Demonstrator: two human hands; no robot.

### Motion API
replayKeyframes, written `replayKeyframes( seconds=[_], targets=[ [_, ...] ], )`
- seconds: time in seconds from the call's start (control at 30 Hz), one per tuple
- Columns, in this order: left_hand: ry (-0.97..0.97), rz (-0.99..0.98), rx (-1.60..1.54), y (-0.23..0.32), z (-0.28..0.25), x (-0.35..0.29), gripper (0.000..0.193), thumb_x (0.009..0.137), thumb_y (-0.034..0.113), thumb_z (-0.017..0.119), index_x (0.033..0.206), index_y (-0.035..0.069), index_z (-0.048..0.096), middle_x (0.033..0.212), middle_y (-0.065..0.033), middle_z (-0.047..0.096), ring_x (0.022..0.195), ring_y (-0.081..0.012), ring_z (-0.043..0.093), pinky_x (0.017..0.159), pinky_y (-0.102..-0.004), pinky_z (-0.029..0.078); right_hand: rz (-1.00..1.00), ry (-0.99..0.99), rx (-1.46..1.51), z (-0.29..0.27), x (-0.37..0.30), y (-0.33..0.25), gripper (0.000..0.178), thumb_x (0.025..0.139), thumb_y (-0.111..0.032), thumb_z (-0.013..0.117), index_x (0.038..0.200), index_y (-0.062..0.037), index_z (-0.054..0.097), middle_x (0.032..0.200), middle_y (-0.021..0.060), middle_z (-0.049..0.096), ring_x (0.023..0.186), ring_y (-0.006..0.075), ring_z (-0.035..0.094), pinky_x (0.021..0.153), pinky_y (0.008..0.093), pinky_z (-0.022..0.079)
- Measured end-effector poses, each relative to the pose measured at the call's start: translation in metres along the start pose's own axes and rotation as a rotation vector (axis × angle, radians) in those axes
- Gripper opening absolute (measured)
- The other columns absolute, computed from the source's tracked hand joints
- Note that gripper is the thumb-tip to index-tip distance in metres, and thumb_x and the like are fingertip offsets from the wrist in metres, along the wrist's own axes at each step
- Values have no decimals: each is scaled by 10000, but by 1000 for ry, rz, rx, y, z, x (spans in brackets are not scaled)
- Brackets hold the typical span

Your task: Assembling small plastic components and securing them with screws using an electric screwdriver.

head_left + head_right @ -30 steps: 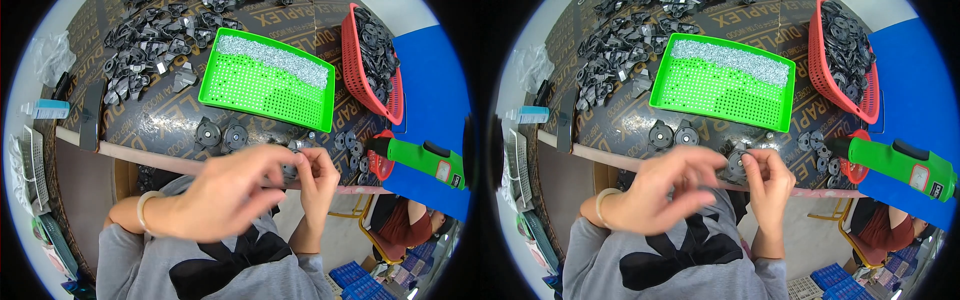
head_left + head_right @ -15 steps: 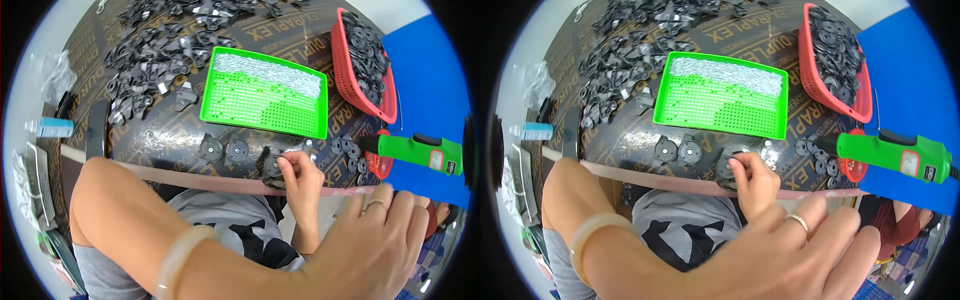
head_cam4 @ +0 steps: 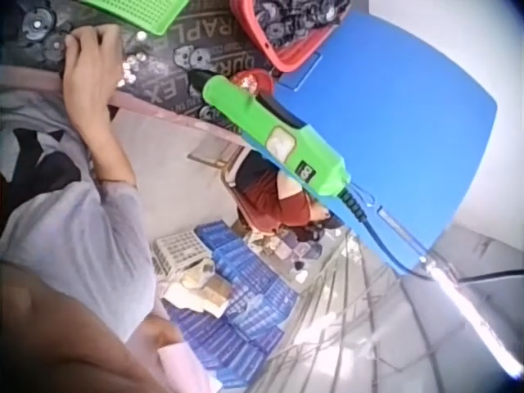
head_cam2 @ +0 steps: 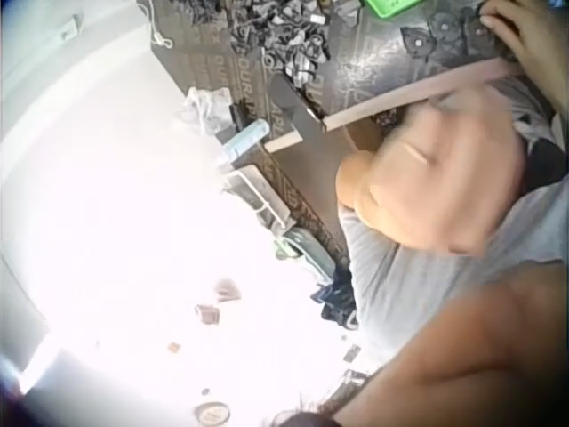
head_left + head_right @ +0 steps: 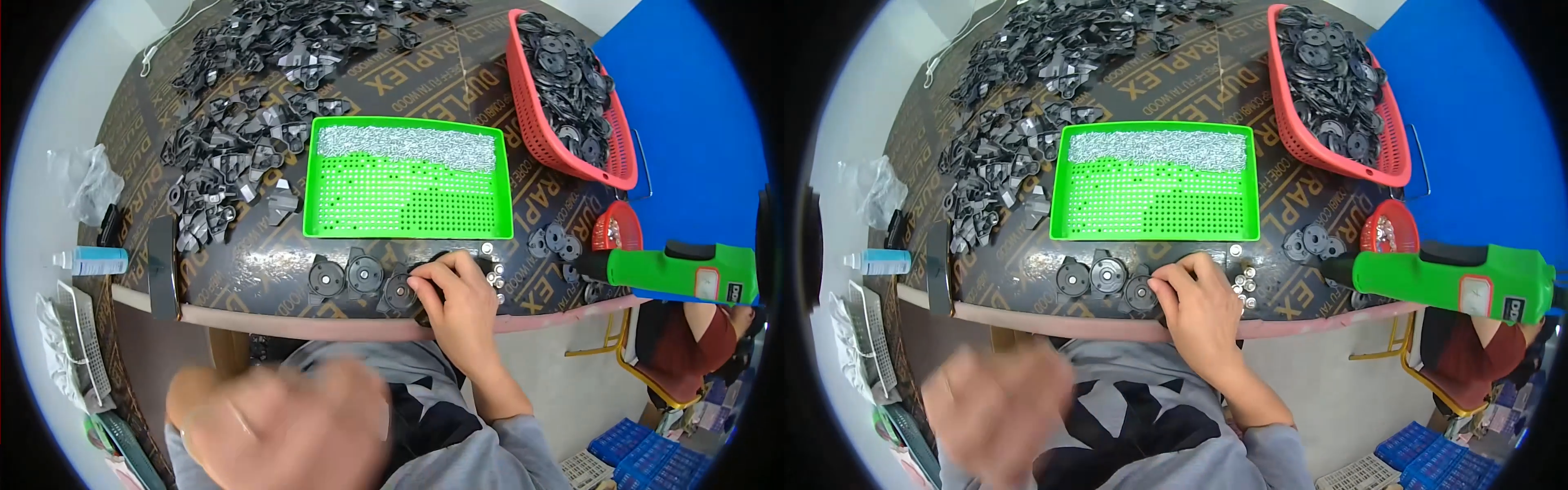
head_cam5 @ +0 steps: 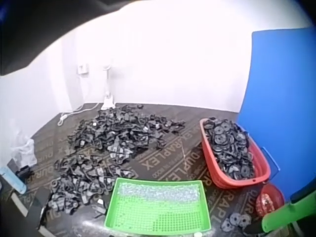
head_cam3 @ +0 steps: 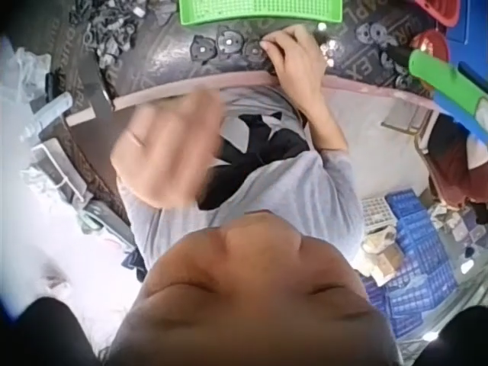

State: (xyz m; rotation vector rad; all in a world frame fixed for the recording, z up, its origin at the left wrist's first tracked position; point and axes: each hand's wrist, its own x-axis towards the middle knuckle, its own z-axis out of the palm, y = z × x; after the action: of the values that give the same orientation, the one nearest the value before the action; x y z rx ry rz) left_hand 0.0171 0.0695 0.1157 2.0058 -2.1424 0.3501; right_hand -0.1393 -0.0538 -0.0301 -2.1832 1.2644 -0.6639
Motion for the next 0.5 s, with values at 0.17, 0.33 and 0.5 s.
replayKeyframes(
  seconds=[0.17, 0.33, 0.5],
  targets=[
    [-55, -324, -221, -100, 86, 29, 253, 738, -41, 649, 987, 6, 651, 897, -166, 613, 778, -362, 612, 675, -426, 470, -14, 3, -56, -2, 0, -6, 93, 812, -215, 727, 855, -136, 702, 844, 18, 554, 789, 237, 587, 627, 377, 455],
    [-12, -141, -198, -109, 124, 40, 473, 680, 50, 763, 1132, 56, 627, 1091, -89, 615, 960, -311, 592, 769, -390, 515, -120, 96, -136, -4, 1, -6, 120, 777, -177, 755, 877, -127, 712, 819, 16, 555, 761, 220, 583, 601, 356, 458],
    [30, -105, -74, -115, 154, 40, 342, 734, 113, 741, 1065, 76, 659, 1046, -65, 638, 939, -279, 605, 740, -363, 541, -83, 176, -106, -17, -7, 2, 135, 776, -135, 757, 901, -116, 712, 824, 31, 592, 745, 223, 607, 621, 345, 483]
  ],
)
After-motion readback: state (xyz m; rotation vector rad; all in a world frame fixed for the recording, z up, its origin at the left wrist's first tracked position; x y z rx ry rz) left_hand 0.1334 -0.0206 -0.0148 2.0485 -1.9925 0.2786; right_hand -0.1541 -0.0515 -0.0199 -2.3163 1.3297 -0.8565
